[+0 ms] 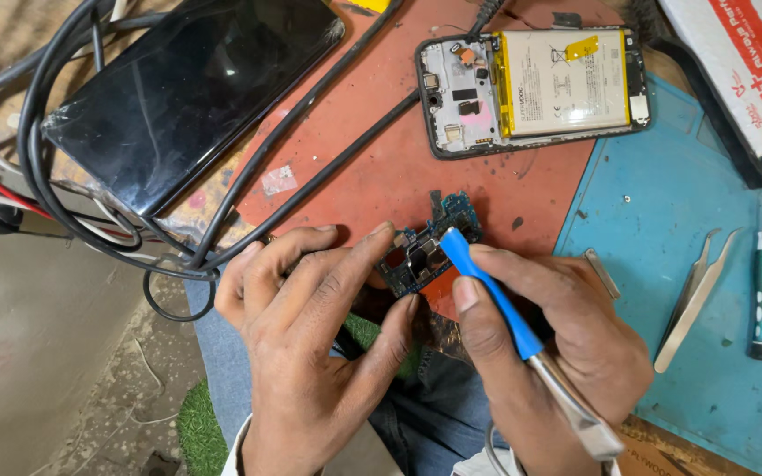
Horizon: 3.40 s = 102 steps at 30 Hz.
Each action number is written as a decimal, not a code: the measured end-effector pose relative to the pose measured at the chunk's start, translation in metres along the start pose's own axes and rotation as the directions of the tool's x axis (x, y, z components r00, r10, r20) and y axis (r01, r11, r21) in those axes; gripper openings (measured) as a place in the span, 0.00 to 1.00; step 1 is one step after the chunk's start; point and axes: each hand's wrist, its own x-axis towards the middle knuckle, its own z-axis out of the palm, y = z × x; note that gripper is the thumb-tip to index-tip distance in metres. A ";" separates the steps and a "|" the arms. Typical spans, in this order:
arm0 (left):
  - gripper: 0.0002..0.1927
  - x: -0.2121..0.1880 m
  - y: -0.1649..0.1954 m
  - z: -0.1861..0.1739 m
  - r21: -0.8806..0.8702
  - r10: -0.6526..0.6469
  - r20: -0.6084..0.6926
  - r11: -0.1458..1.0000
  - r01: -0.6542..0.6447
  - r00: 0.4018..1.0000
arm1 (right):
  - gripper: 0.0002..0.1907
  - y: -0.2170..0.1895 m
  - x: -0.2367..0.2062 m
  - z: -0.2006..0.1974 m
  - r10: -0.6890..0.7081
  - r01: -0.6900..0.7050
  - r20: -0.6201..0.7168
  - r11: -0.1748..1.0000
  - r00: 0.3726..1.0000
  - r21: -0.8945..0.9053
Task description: The person cleans a small circuit board with a brush, then uses tweezers to place a small metallic component onto the board. The person works on their lap with a disassembled phone visible nearby.
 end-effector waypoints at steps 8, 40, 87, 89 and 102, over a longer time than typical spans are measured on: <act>0.29 0.001 0.003 -0.002 -0.016 0.001 0.008 1.000 -0.001 1.000 | 0.13 0.002 -0.001 -0.004 -0.007 0.007 0.002 1.000 1.000 0.002; 0.30 0.078 -0.009 -0.028 0.005 0.420 0.294 0.898 -0.441 0.859 | 0.14 0.003 -0.001 -0.032 0.126 -0.101 -0.128 0.977 0.984 0.188; 0.44 -0.014 -0.009 0.110 -0.065 -0.118 -0.128 0.992 0.110 0.985 | 0.07 0.082 0.023 -0.015 0.047 -0.029 0.116 0.987 0.992 -0.157; 0.44 -0.014 -0.010 0.114 -0.067 -0.110 -0.130 0.992 0.102 0.985 | 0.07 0.087 0.024 -0.012 0.078 -0.069 0.091 0.993 0.993 -0.094; 0.44 -0.016 -0.013 0.130 -0.070 -0.105 -0.117 0.993 0.097 0.988 | 0.07 0.100 0.027 -0.004 0.078 -0.078 0.018 0.997 0.997 0.002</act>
